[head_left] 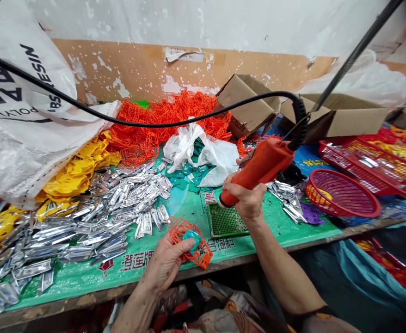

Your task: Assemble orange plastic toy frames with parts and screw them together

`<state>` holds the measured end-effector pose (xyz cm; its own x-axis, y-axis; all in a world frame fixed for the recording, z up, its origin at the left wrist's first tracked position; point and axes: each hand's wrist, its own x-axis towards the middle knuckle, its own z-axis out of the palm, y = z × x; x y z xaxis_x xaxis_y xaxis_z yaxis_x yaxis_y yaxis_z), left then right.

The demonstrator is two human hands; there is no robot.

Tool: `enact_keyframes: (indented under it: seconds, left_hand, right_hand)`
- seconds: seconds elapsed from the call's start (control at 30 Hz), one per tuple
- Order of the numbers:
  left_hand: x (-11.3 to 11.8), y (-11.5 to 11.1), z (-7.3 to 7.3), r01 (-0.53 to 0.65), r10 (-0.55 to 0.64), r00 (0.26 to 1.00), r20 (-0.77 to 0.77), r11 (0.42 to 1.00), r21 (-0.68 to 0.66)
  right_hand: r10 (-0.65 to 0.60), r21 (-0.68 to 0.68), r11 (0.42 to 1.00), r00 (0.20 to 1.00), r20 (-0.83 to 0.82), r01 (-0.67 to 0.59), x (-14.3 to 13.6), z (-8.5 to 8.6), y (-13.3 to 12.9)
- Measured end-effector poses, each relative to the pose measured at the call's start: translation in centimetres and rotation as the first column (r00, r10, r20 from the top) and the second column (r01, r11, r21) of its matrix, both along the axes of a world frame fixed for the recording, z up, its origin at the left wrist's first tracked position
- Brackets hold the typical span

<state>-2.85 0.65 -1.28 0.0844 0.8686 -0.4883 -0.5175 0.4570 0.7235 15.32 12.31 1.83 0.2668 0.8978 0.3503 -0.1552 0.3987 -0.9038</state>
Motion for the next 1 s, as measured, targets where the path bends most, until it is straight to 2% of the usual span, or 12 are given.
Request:
enact_keyframes:
  seconds: [0.43, 0.7, 0.8, 1.0]
  left_hand:
    - [0.4, 0.0, -0.1, -0.068, 0.069, 0.997, -0.038, 0.997, 0.035]
    - [0.3, -0.1, -0.4, -0.151, 0.151, 0.988, -0.025, 0.988, 0.018]
    - [0.3, 0.0, -0.6, -0.169, 0.169, 0.985, -0.029, 0.986, 0.011]
    - [0.4, 0.1, -0.6, -0.198, 0.198, 0.98, -0.009, 0.98, 0.002]
  right_hand:
    - [-0.015, -0.007, 1.0, 0.999, 0.031, 0.016, -0.5, 0.7, -0.4]
    - [-0.004, 0.006, 1.0, 1.0, 0.019, 0.004, -0.3, 0.2, 0.0]
    - [0.011, 0.018, 1.0, 1.0, -0.014, -0.011, -0.1, 0.9, -0.1]
    - [0.086, 0.095, 0.992, 0.993, -0.081, -0.078, -0.2, 3.4, -1.4]
